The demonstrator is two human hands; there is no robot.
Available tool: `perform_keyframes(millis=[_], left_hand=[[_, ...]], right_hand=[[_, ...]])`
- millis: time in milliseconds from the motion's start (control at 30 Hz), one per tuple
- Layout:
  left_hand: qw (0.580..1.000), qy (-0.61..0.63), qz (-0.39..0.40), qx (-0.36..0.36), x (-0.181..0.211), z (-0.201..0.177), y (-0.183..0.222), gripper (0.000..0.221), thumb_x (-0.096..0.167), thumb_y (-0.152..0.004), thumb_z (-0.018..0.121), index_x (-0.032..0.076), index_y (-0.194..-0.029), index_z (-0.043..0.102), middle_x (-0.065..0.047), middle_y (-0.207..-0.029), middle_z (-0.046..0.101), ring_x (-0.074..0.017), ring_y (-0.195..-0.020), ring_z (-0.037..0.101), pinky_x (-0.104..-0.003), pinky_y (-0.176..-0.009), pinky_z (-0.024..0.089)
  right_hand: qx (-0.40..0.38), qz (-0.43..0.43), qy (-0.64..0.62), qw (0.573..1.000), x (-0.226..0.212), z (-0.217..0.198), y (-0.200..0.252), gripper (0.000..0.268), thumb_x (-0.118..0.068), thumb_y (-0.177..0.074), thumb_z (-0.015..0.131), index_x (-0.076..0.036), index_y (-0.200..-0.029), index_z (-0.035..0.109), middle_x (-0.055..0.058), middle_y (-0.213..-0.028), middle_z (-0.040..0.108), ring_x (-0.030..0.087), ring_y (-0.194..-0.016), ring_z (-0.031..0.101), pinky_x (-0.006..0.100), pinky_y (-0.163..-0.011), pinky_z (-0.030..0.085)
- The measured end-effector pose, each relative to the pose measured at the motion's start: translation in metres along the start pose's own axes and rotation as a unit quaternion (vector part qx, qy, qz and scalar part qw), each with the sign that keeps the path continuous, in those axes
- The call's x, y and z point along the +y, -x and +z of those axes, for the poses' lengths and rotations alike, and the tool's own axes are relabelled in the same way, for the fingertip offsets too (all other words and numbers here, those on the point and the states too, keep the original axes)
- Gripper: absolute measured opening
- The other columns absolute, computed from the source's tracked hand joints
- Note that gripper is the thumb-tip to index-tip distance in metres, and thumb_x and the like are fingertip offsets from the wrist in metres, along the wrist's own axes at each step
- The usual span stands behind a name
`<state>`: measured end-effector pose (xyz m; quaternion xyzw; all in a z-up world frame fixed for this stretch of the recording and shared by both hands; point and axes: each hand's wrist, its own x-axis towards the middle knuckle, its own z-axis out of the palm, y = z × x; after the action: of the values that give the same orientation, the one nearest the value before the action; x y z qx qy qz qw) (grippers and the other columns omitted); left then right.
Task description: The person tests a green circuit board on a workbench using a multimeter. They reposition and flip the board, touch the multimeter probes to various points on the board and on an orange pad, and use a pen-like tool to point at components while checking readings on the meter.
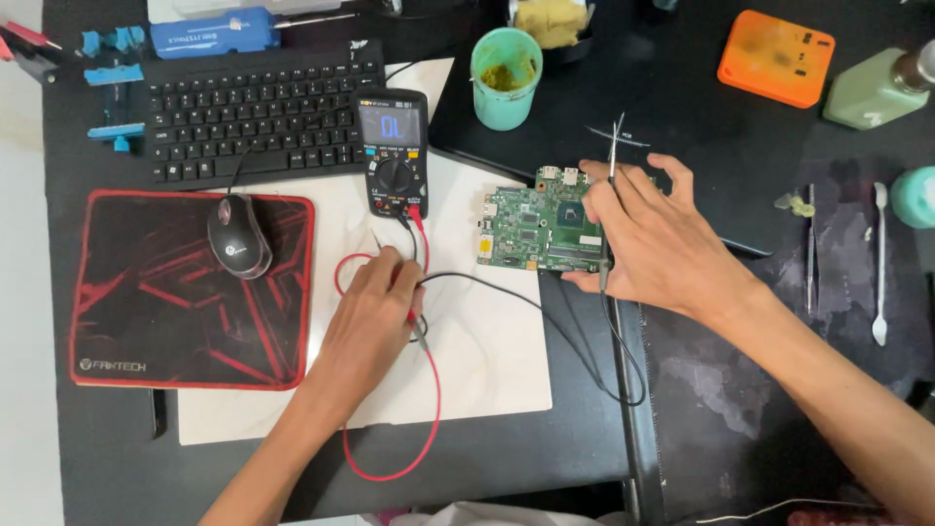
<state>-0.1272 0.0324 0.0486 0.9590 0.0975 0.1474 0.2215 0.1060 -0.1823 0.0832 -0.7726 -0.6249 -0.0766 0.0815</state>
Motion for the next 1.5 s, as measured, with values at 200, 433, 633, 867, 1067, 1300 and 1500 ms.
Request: perform_keyframes(millis=[200, 433, 633, 867, 1067, 1300, 1500], left_hand=[[0.983, 0.081, -0.072, 0.15, -0.017, -0.019, -0.023, 0.031, 0.014, -0.094, 0.077, -0.003, -0.114, 0.061, -0.016, -0.099, 0.054, -0.0318, -0.085, 0.057, -0.043, -0.075, 0.046], [0.959, 0.113, -0.078, 0.247, -0.037, -0.006, -0.086, 0.083, 0.033, -0.087, 0.092, -0.009, -0.139, 0.043, -0.017, -0.107, 0.041, -0.0252, -0.089, 0.044, -0.038, -0.075, 0.046], [0.957, 0.122, -0.036, 0.26, -0.049, 0.018, -0.106, 0.071, 0.028, -0.092, 0.091, -0.005, -0.138, 0.048, -0.018, -0.12, 0.043, -0.0275, -0.106, 0.051, -0.038, -0.092, 0.049], [0.944, 0.154, -0.079, 0.281, -0.057, 0.018, -0.111, 0.063, 0.026, -0.081, 0.093, -0.004, -0.122, 0.056, -0.017, -0.111, 0.049, -0.0291, -0.101, 0.053, -0.039, -0.088, 0.048], [0.951, 0.175, -0.066, 0.245, -0.054, 0.012, -0.112, 0.054, 0.026, -0.084, 0.093, -0.002, -0.114, 0.059, -0.016, -0.103, 0.062, -0.0247, -0.093, 0.064, -0.037, -0.083, 0.052], [0.932, 0.274, -0.048, 0.232, -0.055, 0.015, -0.115, 0.046, 0.015, -0.085, 0.091, -0.001, -0.112, 0.057, -0.007, -0.098, 0.073, -0.0122, -0.087, 0.067, -0.027, -0.082, 0.055], [0.906, 0.333, -0.017, 0.262, -0.022, -0.025, -0.09, 0.048, 0.007, -0.095, 0.086, -0.002, -0.129, 0.053, -0.006, -0.112, 0.067, -0.011, -0.099, 0.063, -0.027, -0.093, 0.054]], right_hand=[[0.024, 0.019, -0.008, 1.0, -0.003, 0.0, 0.003, 0.071, -0.053, -0.065, 0.085, -0.002, -0.103, 0.051, 0.018, -0.131, 0.058, 0.031, -0.118, 0.055, 0.057, -0.109, 0.032], [-0.001, 0.011, -0.003, 1.0, -0.026, 0.002, -0.007, 0.078, -0.054, -0.068, 0.081, 0.003, -0.113, 0.052, 0.023, -0.13, 0.057, 0.034, -0.118, 0.053, 0.057, -0.109, 0.03], [0.024, -0.017, -0.006, 1.0, -0.033, 0.007, -0.01, 0.082, -0.058, -0.074, 0.077, 0.006, -0.118, 0.051, 0.027, -0.129, 0.057, 0.037, -0.121, 0.051, 0.056, -0.108, 0.03], [0.018, -0.055, -0.014, 0.998, -0.035, 0.011, -0.019, 0.085, -0.059, -0.075, 0.075, 0.008, -0.121, 0.049, 0.027, -0.129, 0.057, 0.037, -0.12, 0.052, 0.056, -0.107, 0.03], [0.025, -0.035, -0.007, 0.999, -0.034, 0.015, -0.012, 0.082, -0.06, -0.072, 0.077, 0.004, -0.115, 0.051, 0.026, -0.129, 0.057, 0.038, -0.115, 0.052, 0.056, -0.104, 0.031], [-0.002, -0.006, -0.054, 0.999, -0.034, 0.011, -0.007, 0.075, -0.06, -0.071, 0.08, 0.0, -0.105, 0.051, 0.018, -0.117, 0.058, 0.034, -0.111, 0.053, 0.056, -0.104, 0.031], [-0.011, 0.008, -0.092, 0.996, -0.03, 0.004, -0.009, 0.074, -0.058, -0.068, 0.083, -0.001, -0.104, 0.051, 0.015, -0.109, 0.06, 0.032, -0.107, 0.055, 0.055, -0.102, 0.032]])
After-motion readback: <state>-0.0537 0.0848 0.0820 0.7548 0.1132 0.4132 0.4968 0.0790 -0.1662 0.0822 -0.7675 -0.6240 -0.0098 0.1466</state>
